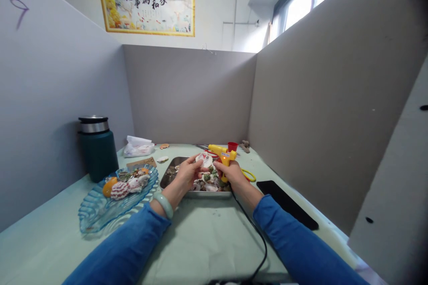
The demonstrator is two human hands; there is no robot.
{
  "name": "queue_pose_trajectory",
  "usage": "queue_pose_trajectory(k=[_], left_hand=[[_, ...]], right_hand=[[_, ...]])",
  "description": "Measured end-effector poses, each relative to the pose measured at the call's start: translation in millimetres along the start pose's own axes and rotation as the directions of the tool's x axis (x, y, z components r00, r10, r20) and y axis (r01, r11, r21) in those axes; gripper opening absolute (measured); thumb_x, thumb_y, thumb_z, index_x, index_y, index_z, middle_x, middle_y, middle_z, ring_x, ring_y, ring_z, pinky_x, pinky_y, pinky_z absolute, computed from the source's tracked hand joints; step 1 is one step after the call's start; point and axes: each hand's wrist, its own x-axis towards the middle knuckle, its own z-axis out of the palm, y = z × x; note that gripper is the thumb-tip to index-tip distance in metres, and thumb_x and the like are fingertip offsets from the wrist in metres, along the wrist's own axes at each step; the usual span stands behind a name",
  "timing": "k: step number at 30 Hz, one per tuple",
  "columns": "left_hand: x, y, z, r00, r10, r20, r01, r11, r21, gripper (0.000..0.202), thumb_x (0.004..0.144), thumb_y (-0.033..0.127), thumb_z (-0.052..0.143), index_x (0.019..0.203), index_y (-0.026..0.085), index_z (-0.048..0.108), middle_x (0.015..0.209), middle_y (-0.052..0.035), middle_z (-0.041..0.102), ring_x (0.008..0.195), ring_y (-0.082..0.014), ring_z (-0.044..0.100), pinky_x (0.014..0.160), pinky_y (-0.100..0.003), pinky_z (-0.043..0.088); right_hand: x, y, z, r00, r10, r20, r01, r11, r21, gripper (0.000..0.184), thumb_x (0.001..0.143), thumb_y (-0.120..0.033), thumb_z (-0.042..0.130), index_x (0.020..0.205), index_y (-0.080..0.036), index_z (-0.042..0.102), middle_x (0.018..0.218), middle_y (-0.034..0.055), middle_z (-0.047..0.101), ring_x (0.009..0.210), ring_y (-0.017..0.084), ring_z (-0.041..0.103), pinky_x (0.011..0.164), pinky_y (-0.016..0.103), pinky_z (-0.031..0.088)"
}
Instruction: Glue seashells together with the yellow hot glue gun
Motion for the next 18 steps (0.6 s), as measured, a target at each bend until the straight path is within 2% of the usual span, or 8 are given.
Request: queue_pose_trajectory(k=[7,15,18], left_hand=[[-1.2,-0.2,0.6,1.0,0.002,-0.007,-0.002,0.999,0.032,0.015,0.074,0.009,0.062,0.088,0.009,0.058,0.068,-0.0043,0.06,0.05,-0.0118,0.061,0.037,-0.017,0.039],[-1.3,-4.6,-0.2,0.995,0.01,0.096,-0.026,0.986,0.167,0.017,0.072,0.019,0.067,0.085,0.01,0.061,0.066,-0.0034,0.062,0.048,-0.0107,0.059,0.037,-0.018,0.04],[-0.3,-7.1,-1.4,0.994,0.001,0.108,-0.024,0.976,0.217,0.015,0.072,0.021,0.067,0.082,0.011,0.06,0.064,-0.0023,0.061,0.047,-0.0101,0.057,0.036,-0.018,0.04]], right_hand=[[2.4,4.7,-1.2,1.0,-0.01,-0.014,0.01,1.0,0.017,0.026,0.065,-0.037,0.068,0.06,-0.016,0.052,0.044,-0.0049,0.048,0.04,0.008,0.041,0.041,0.02,0.033],[2.5,5.1,-1.3,0.998,-0.032,-0.06,0.033,0.999,0.028,0.026,0.063,-0.038,0.071,0.071,-0.015,0.06,0.047,-0.0046,0.05,0.042,0.009,0.043,0.042,0.021,0.033],[2.3,5.3,0.1,0.994,-0.068,-0.08,0.067,0.998,-0.02,0.029,0.062,-0.036,0.072,0.079,-0.014,0.063,0.057,-0.0012,0.058,0.048,0.011,0.048,0.044,0.022,0.036]])
